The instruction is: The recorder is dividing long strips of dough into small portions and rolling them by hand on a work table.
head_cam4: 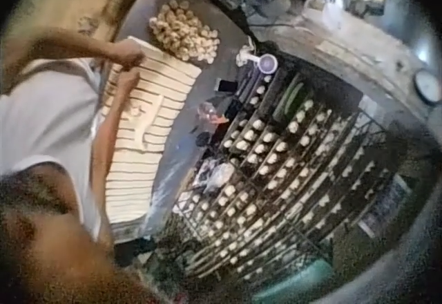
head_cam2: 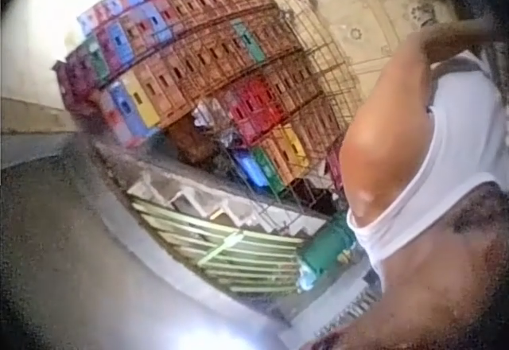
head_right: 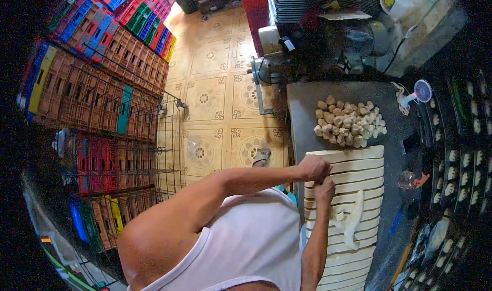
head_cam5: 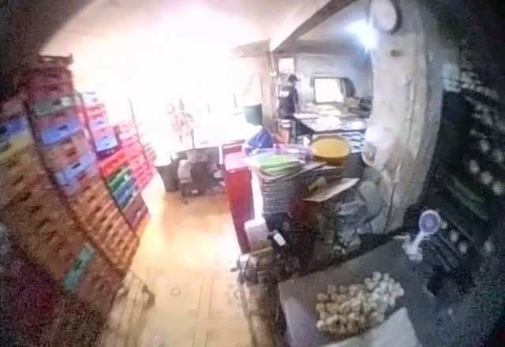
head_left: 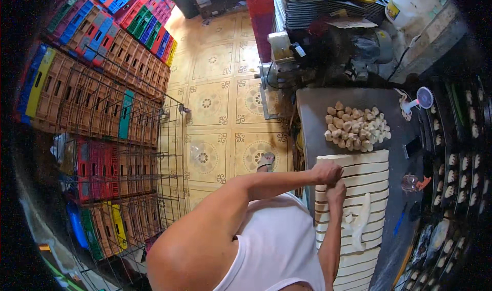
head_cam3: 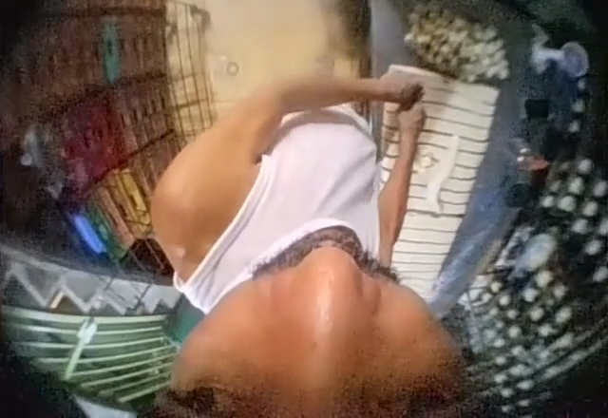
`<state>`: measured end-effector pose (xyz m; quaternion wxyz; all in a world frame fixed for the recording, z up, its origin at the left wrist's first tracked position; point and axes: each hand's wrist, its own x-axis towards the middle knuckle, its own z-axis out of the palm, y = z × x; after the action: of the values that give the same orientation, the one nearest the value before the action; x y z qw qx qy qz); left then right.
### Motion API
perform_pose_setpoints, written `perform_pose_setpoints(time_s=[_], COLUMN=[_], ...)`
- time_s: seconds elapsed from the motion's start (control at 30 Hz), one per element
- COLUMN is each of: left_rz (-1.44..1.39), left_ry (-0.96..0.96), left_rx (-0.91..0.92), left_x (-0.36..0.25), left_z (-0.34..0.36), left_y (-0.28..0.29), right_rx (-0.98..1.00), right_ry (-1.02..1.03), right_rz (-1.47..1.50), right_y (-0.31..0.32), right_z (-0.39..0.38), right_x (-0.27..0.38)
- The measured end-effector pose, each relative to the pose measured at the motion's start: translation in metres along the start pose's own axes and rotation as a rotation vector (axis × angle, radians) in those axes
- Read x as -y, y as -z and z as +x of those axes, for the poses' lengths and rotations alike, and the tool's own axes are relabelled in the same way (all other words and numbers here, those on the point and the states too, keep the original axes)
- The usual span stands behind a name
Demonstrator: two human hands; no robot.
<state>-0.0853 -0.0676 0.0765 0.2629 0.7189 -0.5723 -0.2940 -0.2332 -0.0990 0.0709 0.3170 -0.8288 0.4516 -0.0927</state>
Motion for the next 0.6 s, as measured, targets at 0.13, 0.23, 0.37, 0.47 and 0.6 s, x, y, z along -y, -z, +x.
perform_pose_setpoints(time_s=[0.13, 0.23, 0.37, 0.47, 0.6], left_rz=[0.027, -0.042, -0.162, -0.234, 0.085], left_ry=[0.013, 0.062, -0.398, -0.090, -0.107], left_rx=[-0.119, -0.391, -0.536, 0.095, 0.194], left_x=[0.018, 0.013, 0.017, 0.021, -0.016], left_z=[0.030, 0.049, 0.013, 0.000, -0.020], left_y=[0.006, 0.011, -0.016, -0.038, 0.002], right_rx=[0.071, -0.048, -0.098, -0.032, -0.034], right_ry=[0.305, 0.335, 0.058, 0.197, -0.210], right_rz=[-0.051, -0.070, 0.222, -0.036, 0.095], right_y=[0.034, 0.018, 0.006, 0.018, 0.018], right_z=[-0.017, -0.005, 0.003, -0.019, -0.030], right_x=[0.051, 0.024, -0.001, 0.016, 0.004])
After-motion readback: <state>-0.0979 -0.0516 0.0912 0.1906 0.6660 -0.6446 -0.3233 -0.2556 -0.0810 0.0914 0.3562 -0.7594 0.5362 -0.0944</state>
